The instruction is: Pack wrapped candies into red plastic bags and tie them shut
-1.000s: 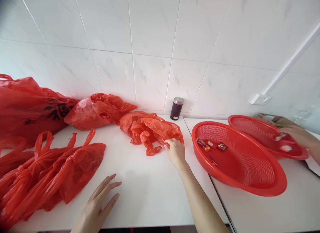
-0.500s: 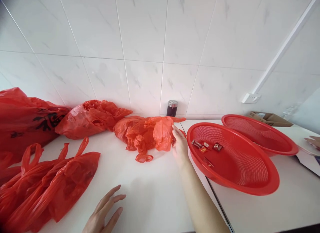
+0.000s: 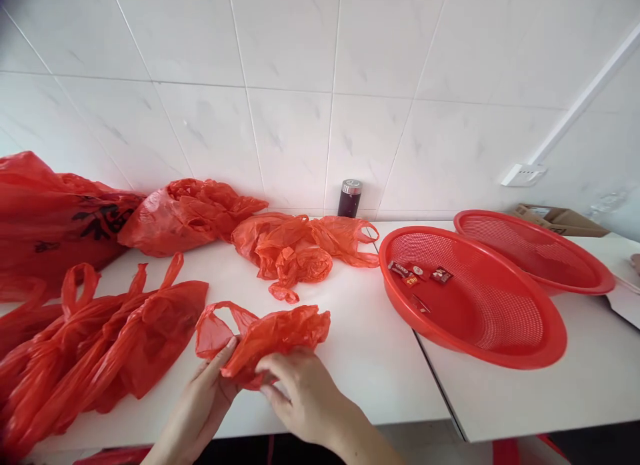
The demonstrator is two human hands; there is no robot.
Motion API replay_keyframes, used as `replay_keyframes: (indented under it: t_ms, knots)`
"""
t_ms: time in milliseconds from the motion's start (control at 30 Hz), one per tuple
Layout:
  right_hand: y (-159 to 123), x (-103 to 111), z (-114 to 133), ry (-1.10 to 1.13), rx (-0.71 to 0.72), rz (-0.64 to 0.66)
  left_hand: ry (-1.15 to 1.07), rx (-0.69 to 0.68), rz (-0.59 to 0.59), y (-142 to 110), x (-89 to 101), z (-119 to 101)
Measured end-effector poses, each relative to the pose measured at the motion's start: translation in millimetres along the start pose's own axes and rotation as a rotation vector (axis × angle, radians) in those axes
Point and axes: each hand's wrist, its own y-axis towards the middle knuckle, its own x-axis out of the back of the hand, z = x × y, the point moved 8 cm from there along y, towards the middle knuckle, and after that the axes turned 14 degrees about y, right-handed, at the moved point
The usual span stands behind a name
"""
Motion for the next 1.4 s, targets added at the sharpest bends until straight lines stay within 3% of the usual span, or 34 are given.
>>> replay_keyframes:
  t_ms: [133,267,333,467,567,667,733,833,867,900,933,1000,1067,1133,1233,1300,1400]
  knots:
    - [-9,24,-13,0.124,-0.129,-0.241,-0.022,0.031,0.005,-5,-1.7,7]
    - [-1,22,-6,0.123,-0.105,-0.234,0.104,0.009,0.162,-12,-20.4,10]
    - [1,25,-9,0.186,-0.136,-0.251,0.086,0.015,0.161,-10,-18.4,9]
    - [-19,65,-37,0.399,-0.224,-0.523,-0.169,0.031,-0.076,1,25.0,1]
    - [-49,100,-69,0.530,-0.294,-0.740,-0.313,0.023,-0.095,5,52.3,-13]
    - [-71,122,-85,0.546,-0.365,-0.806,-0.290,-0.003,-0.118,3,69.0,-25]
    - [-80,136,-69,0.441,-0.317,-0.883,-0.131,-0.040,-0.143,-2,70.2,-30]
    - [-80,146,2,0.233,-0.038,-1.030,0.187,-0.141,-0.060,-11,46.1,-34]
    - [-72,140,28,0.189,0.044,-0.996,0.290,-0.177,-0.001,-14,32.7,-34]
    - [-57,126,49,0.156,0.079,-0.870,0.382,-0.210,0.063,-18,18.6,-33]
    - [-38,105,63,0.106,0.069,-0.663,0.458,-0.234,0.134,-23,4.8,-32]
    - [-9,59,65,-0.039,-0.011,-0.263,0.535,-0.276,0.270,-33,-16.7,-32]
    - [1,36,42,-0.261,-0.097,-0.047,0.527,-0.307,0.322,-41,-21.2,-38]
    - [-4,37,4,-0.421,-0.256,0.065,0.474,-0.334,0.247,-41,-5.7,-50]
    - [-29,57,-33,-0.346,-0.529,0.229,0.366,-0.322,0.049,-32,32.4,-61]
    - [-43,74,-24,-0.155,-0.571,0.305,0.347,-0.279,0.012,-25,43.5,-60]
    - [-42,111,12,0.260,-0.443,0.300,0.415,-0.207,0.075,-20,31.7,-52]
